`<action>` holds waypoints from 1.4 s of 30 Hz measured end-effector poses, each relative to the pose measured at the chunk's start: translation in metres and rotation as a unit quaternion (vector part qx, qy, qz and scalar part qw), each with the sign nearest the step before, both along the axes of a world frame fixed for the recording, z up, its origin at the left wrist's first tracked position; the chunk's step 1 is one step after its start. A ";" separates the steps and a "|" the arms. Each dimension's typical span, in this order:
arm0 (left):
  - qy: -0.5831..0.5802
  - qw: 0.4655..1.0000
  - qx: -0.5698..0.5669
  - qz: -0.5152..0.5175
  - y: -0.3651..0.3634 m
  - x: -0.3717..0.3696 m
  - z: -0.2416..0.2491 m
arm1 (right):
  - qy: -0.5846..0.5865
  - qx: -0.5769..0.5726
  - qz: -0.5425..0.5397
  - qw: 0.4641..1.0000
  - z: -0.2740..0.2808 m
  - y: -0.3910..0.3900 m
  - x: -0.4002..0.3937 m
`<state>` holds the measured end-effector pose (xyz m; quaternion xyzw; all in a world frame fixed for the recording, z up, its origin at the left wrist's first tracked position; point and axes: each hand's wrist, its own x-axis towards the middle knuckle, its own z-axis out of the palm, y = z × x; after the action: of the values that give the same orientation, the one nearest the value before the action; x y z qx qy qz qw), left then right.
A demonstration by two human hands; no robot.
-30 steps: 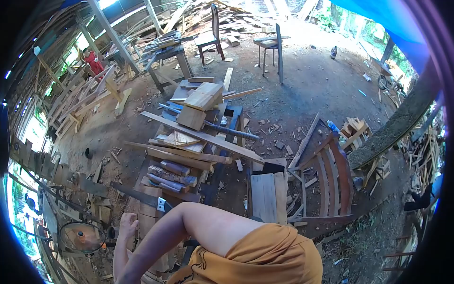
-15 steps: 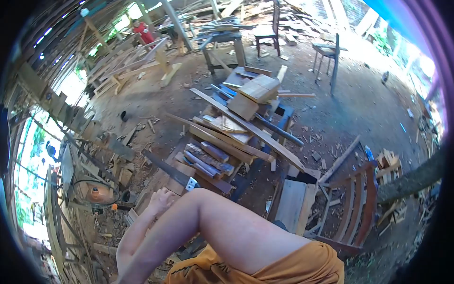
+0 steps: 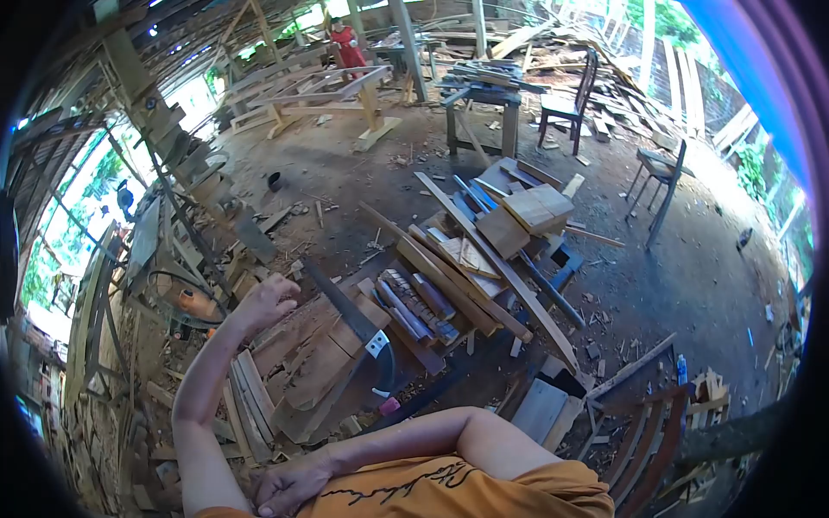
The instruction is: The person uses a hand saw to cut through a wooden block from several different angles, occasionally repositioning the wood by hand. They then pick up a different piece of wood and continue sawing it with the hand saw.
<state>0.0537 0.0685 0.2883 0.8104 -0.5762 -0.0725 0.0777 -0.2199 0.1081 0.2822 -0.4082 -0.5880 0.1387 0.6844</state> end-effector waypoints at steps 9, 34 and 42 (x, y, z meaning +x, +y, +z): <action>0.150 0.986 -0.069 -0.009 0.001 -0.021 -0.057 | 0.051 -0.235 -0.342 0.909 -0.160 -0.039 0.024; -0.040 0.909 -0.156 0.384 0.034 -0.077 -0.278 | 0.643 -0.120 -0.525 0.544 -0.276 -0.170 0.008; -0.077 0.903 -0.181 0.381 0.028 -0.077 -0.275 | 0.759 0.169 -0.347 0.524 -0.296 -0.164 0.037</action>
<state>-0.0234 0.0965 0.0130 0.9432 -0.2307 0.1308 0.1999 -0.1830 -0.0562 -0.0141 -0.1971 0.3299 0.0463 0.9221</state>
